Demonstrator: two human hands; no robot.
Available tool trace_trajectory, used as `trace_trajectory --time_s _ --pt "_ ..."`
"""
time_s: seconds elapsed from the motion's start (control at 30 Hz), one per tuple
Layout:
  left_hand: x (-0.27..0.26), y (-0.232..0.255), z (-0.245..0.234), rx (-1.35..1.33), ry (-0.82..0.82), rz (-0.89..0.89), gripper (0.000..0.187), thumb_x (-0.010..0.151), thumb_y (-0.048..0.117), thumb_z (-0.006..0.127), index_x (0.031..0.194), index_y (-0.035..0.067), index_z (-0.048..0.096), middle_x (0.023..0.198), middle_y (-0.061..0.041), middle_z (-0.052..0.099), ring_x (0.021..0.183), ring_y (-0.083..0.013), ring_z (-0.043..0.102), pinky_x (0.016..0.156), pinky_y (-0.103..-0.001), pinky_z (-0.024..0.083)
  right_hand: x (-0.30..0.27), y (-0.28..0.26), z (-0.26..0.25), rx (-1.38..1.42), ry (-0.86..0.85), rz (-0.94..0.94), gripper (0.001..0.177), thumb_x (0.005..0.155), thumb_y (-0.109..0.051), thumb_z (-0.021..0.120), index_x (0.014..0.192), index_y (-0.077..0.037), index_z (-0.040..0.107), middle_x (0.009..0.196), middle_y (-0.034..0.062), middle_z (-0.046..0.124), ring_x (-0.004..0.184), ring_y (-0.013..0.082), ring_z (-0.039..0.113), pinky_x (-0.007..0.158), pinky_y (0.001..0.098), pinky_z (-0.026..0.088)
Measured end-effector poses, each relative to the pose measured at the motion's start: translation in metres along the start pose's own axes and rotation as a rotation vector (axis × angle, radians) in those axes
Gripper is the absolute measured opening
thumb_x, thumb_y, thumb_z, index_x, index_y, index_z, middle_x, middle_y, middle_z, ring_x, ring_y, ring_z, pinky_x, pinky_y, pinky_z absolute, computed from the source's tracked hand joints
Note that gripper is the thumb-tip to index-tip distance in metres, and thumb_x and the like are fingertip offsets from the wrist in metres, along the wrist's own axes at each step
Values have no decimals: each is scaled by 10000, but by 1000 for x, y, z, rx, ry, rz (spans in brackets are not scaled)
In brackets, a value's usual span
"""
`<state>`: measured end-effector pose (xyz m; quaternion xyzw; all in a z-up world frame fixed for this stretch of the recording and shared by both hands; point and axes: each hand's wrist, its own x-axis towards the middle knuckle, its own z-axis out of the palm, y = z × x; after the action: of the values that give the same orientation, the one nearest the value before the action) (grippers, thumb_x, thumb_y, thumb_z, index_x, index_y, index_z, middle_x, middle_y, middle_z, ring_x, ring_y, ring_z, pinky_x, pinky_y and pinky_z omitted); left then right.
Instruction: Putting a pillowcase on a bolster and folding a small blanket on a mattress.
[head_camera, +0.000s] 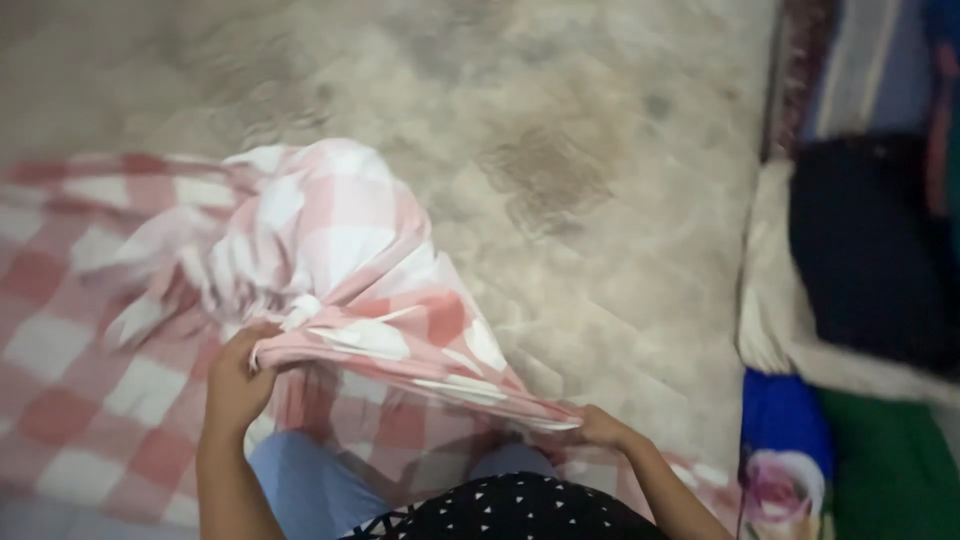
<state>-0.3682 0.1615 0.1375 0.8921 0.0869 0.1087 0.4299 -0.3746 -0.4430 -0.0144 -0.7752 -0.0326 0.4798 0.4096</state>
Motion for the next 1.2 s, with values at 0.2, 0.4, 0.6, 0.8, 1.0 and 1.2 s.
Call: trace_trajectory --time_s 0.2,0.4,0.6,0.8,1.0,1.2 --pt "-60 -44 -29 -131 164 -52 416 731 -66 591 1121 8 712 1203 -148 708 1184 -276 667 995 -365 535 67 76 18 97 170 -148 380 880 -202 682 1228 -86 581 1087 115 731 969 222 754 858 382 621" --pt "-90 -86 -89 -53 68 8 301 791 -7 680 1086 26 732 1155 -126 722 1113 -280 684 927 -353 541 57 22 86 -246 536 -85 419 833 -209 666 1227 -71 629 1026 191 734 951 335 724 838 431 565" --pt "-104 -103 -137 40 -124 -191 354 750 19 690 1099 64 735 1152 -98 723 988 -296 694 842 -366 549 -21 -49 140 -231 954 18 216 959 -158 521 1081 -30 644 988 266 711 948 449 677 809 502 520" --pt "-117 -129 -140 105 -237 -86 356 768 29 724 1124 46 717 1177 -129 707 1064 -327 668 885 -389 541 -124 -136 198 21 1087 170 228 904 -75 526 1078 -8 658 985 258 718 937 410 706 809 468 542" --pt "-97 -59 -143 291 -429 74 545 701 88 793 1222 54 638 1187 -193 648 1180 -392 577 1046 -470 446 -176 -203 255 596 1010 138 219 881 -88 569 1060 15 645 968 260 740 919 412 743 757 478 606" --pt "-137 130 -61 -147 -902 563 838 701 246 819 1437 47 473 1453 -196 492 1390 -426 429 1190 -556 289 -203 -250 273 130 985 167 282 814 -145 707 1063 -26 655 1005 279 710 989 460 679 813 491 532"
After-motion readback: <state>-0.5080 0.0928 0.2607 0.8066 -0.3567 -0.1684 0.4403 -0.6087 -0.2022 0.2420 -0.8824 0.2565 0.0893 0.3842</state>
